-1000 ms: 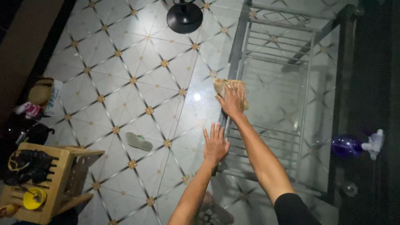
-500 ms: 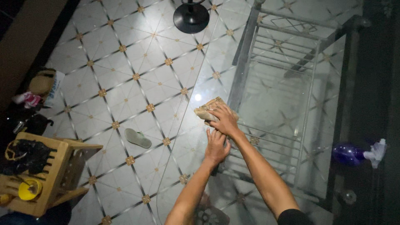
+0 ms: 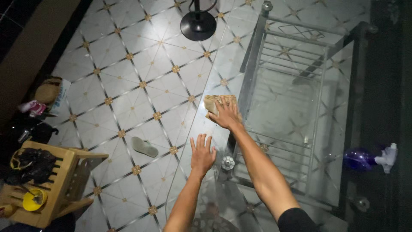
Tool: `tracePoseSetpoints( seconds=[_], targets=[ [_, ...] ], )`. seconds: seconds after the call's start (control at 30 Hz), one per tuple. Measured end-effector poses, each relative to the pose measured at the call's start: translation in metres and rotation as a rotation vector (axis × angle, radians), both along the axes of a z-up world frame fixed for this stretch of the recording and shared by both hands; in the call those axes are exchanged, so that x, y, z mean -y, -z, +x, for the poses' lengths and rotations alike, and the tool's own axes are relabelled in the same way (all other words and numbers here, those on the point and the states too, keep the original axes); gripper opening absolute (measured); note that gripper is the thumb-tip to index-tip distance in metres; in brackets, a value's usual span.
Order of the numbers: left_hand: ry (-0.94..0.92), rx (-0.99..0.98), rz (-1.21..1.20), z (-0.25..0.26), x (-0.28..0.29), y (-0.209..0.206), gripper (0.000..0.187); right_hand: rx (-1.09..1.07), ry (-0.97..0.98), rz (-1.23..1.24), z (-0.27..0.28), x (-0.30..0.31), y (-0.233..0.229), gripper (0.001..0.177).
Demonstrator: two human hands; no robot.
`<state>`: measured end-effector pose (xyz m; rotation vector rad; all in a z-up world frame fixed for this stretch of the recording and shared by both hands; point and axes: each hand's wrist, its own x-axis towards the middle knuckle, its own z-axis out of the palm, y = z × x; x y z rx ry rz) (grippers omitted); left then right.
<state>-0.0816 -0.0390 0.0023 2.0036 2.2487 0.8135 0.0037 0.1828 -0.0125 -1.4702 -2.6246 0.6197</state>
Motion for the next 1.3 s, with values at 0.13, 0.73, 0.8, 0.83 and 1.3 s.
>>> tracePoseSetpoints(
  seconds=[0.13, 0.73, 0.8, 0.83, 1.3],
  targets=[
    [-0.005, 0.029, -0.027, -0.003, -0.001, 0.002, 0.051, 0.001, -0.068, -0.011, -0.027, -0.004, 0.005, 0.086],
    [-0.014, 0.035, 0.032, -0.001, 0.000, -0.002, 0.048, -0.154, -0.569, 0.221, -0.064, -0.011, -0.002, 0.065],
    [-0.006, 0.018, 0.024, -0.002, 0.001, -0.001, 0.049, -0.171, -0.415, 0.276, -0.058, -0.019, -0.005, 0.066],
    [-0.002, 0.009, 0.022, -0.002, 0.000, 0.000, 0.050, -0.180, -0.319, 0.244, -0.053, -0.023, -0.007, 0.067],
    [0.002, 0.104, 0.031, -0.007, 0.000, 0.001, 0.047, -0.313, 0.012, 0.355, 0.007, 0.072, -0.020, 0.056]
  ],
)
